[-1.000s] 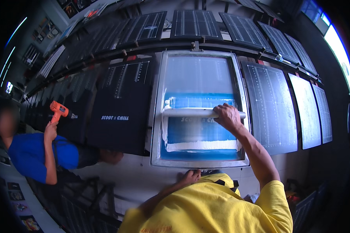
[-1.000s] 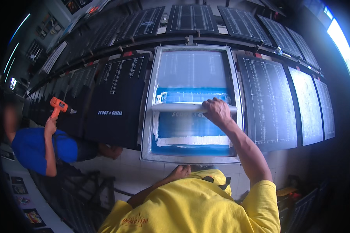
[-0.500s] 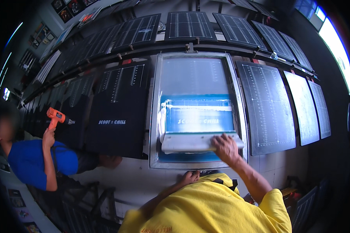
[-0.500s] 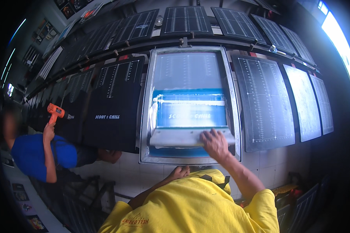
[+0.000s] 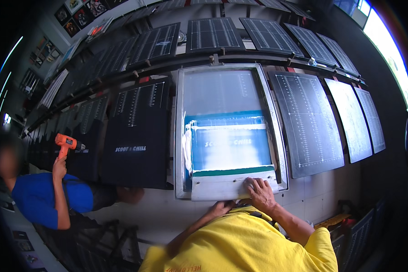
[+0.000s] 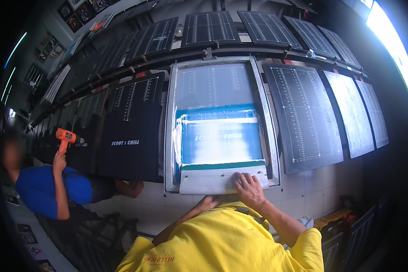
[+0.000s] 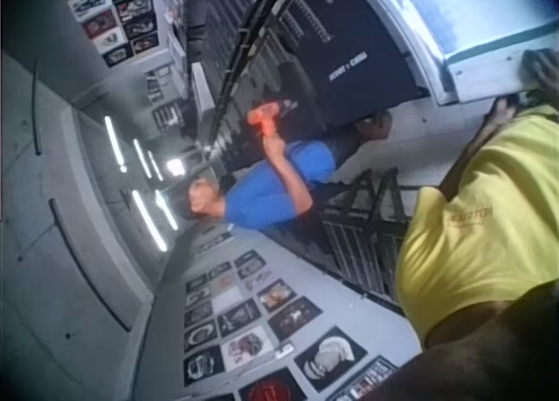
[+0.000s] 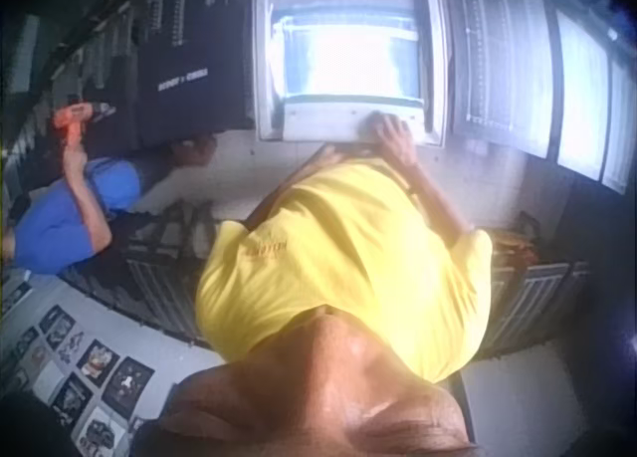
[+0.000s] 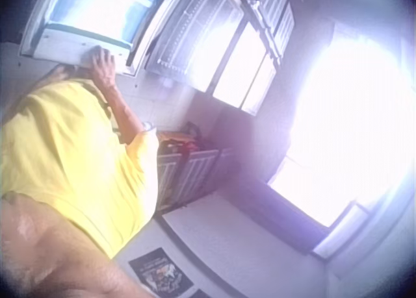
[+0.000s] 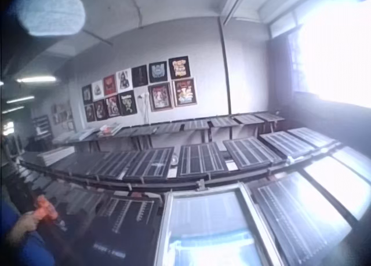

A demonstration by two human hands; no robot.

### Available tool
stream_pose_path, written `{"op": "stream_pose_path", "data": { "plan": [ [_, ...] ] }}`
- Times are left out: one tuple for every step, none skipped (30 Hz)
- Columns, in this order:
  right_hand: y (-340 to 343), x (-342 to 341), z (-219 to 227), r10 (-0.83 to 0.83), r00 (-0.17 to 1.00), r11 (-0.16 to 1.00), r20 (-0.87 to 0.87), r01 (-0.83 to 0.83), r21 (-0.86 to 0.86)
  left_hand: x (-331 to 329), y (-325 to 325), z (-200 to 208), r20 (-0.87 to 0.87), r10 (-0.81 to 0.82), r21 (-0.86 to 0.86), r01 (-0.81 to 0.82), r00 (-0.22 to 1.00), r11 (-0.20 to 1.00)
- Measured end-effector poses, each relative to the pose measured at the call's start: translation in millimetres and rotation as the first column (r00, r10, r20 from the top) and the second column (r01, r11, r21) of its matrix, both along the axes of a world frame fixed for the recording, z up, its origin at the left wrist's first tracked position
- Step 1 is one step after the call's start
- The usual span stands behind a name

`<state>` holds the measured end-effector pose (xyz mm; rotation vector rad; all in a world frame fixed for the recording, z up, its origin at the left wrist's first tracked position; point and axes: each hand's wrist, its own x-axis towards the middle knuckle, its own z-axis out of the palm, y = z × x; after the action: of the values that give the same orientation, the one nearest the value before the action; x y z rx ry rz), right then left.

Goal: The person uses a squeegee to press ink through a screen stencil onto black shirts lined up on a rack.

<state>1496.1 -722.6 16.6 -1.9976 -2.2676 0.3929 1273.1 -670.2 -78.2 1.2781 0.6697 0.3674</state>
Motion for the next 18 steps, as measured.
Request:
{"op": "stream_pose_path", "data": {
  "plan": [
    [1,2,4,-0.006,0.999,1.0,-0.032,0.006,0.007,-2,4,8,-0.082,-0.097,-0.056,0.092,0.992,0.994],
    [2,6,8,-0.066,0.994,0.996,-0.091,0.072,0.06,-5,13,25,-0.159,-0.191,-0.112,0.174,0.969,0.978],
    [3,13,12,-0.121,0.981,0.985,-0.153,0.138,0.108,-12,21,38,-0.229,-0.284,-0.176,0.248,0.931,0.953],
    [6,22,13,-0.162,0.962,0.968,-0.218,0.199,0.156,-23,24,41,-0.257,-0.318,-0.127,0.294,0.913,0.947],
    [8,36,11,-0.247,0.941,0.926,-0.232,0.299,0.23,-36,25,44,-0.282,-0.358,-0.085,0.348,0.89,0.934],
    [11,53,3,-0.316,0.89,0.863,-0.328,0.414,0.289,-49,30,48,-0.309,-0.394,-0.045,0.401,0.866,0.915],
    [10,71,-3,-0.395,0.872,0.817,-0.288,0.477,0.324,-63,41,66,-0.319,-0.395,-0.195,0.348,0.862,0.917],
    [10,83,-9,-0.486,0.825,0.735,-0.289,0.564,0.375,-79,54,92,-0.331,-0.392,-0.343,0.277,0.859,0.898],
    [7,95,-18,-0.551,0.781,0.696,-0.294,0.624,0.356,-91,69,116,-0.312,-0.242,-0.294,0.149,0.919,0.944],
    [4,105,-28,-0.61,0.735,0.653,-0.298,0.678,0.337,-100,83,133,-0.282,-0.083,-0.246,0.011,0.956,0.969],
    [1,111,-40,-0.622,0.674,0.625,-0.397,0.734,0.265,-106,94,134,-0.301,0.17,-0.078,-0.202,0.938,0.976],
    [-1,116,-53,-0.631,0.601,0.598,-0.49,0.78,0.187,-109,103,132,-0.276,0.413,0.092,-0.404,0.868,0.91],
    [-1,119,-61,-0.635,0.52,0.573,-0.572,0.813,0.104,-108,108,125,-0.339,0.512,0.361,-0.394,0.789,0.845],
    [3,118,-59,-0.644,0.454,0.556,-0.616,0.83,0.03,-109,115,116,-0.362,0.621,0.603,-0.334,0.695,0.724],
    [6,117,-56,-0.652,0.384,0.54,-0.653,0.841,-0.045,-110,122,106,-0.343,0.727,0.798,-0.223,0.595,0.56],
    [10,116,-55,-0.659,0.307,0.519,-0.687,0.846,-0.12,-114,128,91,-0.364,0.723,0.826,-0.155,0.587,0.542],
    [4,131,-88,-0.562,0.222,0.51,-0.797,0.851,-0.122,-117,131,72,-0.387,0.708,0.846,-0.078,0.591,0.527],
    [6,130,-91,-0.552,0.224,0.499,-0.803,0.861,-0.102,-123,131,56,-0.412,0.703,0.86,-0.007,0.579,0.51]
  ]
}}
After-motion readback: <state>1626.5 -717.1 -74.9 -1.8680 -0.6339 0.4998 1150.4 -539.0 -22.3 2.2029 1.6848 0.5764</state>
